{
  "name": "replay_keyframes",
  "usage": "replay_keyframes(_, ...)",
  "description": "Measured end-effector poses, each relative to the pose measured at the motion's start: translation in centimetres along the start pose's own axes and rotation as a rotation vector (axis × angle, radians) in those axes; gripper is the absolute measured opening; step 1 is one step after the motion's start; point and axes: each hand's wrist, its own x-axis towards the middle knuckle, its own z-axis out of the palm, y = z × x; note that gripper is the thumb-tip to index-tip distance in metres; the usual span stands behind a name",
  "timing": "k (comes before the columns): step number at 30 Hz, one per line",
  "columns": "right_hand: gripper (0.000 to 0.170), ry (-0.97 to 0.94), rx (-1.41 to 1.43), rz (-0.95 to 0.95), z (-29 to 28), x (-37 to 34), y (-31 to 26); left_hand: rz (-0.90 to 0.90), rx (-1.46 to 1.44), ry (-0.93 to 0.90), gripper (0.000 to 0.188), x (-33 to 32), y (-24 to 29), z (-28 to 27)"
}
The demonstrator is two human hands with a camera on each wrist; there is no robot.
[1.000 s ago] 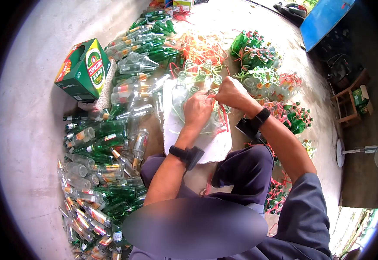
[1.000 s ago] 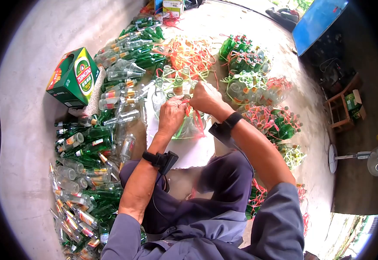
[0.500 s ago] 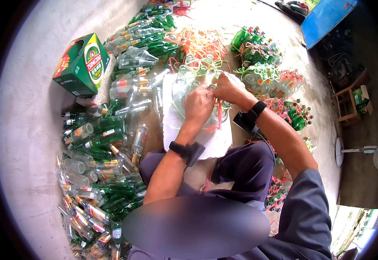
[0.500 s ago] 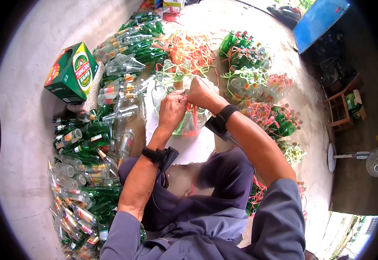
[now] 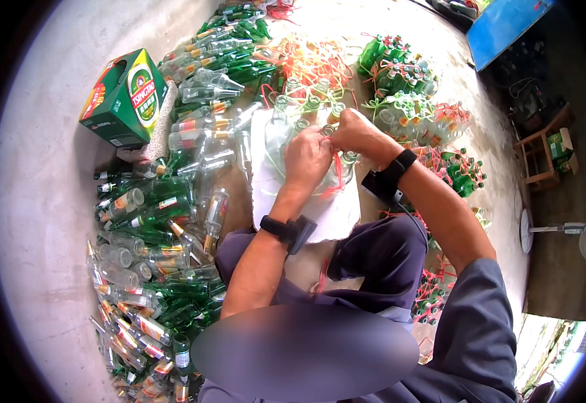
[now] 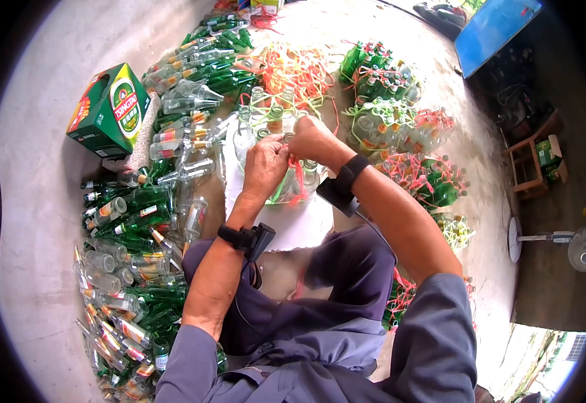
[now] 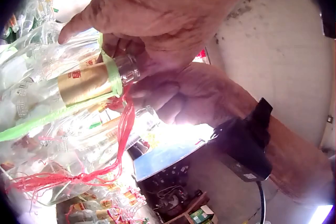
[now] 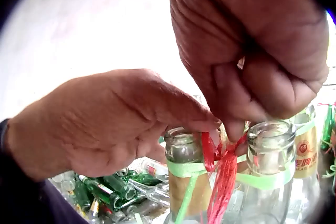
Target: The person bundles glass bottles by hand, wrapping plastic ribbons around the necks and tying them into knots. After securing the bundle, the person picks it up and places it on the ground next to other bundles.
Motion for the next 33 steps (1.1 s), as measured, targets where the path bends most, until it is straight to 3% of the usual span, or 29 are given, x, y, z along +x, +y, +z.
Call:
replay_keyframes(2, 0.023, -0.183, 0.163, -0.161, 0.8, 1.1, 2.7, 0.021, -0.004, 0.016, 0.029, 0.1, -0.1, 0.0)
replay_keyframes(3, 0.016, -0.221, 0.275, -0.38, 0.4, 0.5, 2.9, 0.043, -0.008, 0.035, 0.026, 0.2, 0.3, -0.2)
replay_keyframes(4, 0.016, -0.22, 0.277, -0.378, 0.3, 0.0, 2.8, 0.044, -0.008, 0.031, 0.026, 0.3, 0.6, -0.4)
replay_keyframes(6, 0.017, -0.368, 0.733, -0.02, -0.1, -1.2, 2.6, -0.05, 0.004, -0.016, 0.021, 0.4, 1.2, -0.9)
replay_keyframes(7, 0.017, -0.367, 0.738, -0.018, 0.1, -1.5, 2.8, 0.017, 0.003, 0.062, 0.018, 0.2, 0.9, -0.6)
replay_keyframes(12, 0.024, -0.327, 1.062, 0.082, 0.0, -3.5, 1.3, -0.023, -0.058, 0.067, 0.015, -0.1, 1.4, -1.1)
replay_keyframes(16, 0.02, -0.314, 1.069, 0.072, 0.8, -3.7, 2.0, 0.037, 0.011, 0.096, 0.013, -0.3, 1.4, -1.1)
replay_keyframes(18, 0.021, -0.264, 1.034, -0.203, 1.7, -3.4, 3.0, 0.043, -0.001, 0.099, 0.012, -0.4, 1.6, -1.1)
replay_keyframes(25, 0.025, -0.189, 0.94, -0.258, 2.0, -3.5, 3.4, 0.02, 0.038, 0.065, 0.009, -0.5, 2.2, -1.2)
replay_keyframes(27, 0.026, -0.091, 0.879, -0.402, 2.5, -3.4, 3.6, -0.002, 0.035, 0.056, 0.009, -0.5, 2.2, -1.0)
replay_keyframes(28, 0.026, -0.088, 0.883, -0.403, 2.5, -3.5, 3.5, -0.024, 0.027, 0.05, 0.009, -0.5, 2.1, -0.9)
replay_keyframes(30, 0.026, -0.125, 0.995, -0.227, 2.3, -4.1, 3.2, -0.019, 0.062, 0.052, 0.008, -0.4, 2.0, -0.7)
replay_keyframes(33, 0.026, -0.097, 0.932, -0.201, 1.8, -4.4, 2.6, 0.011, 0.129, 0.065, 0.007, -0.3, 2.0, -0.4)
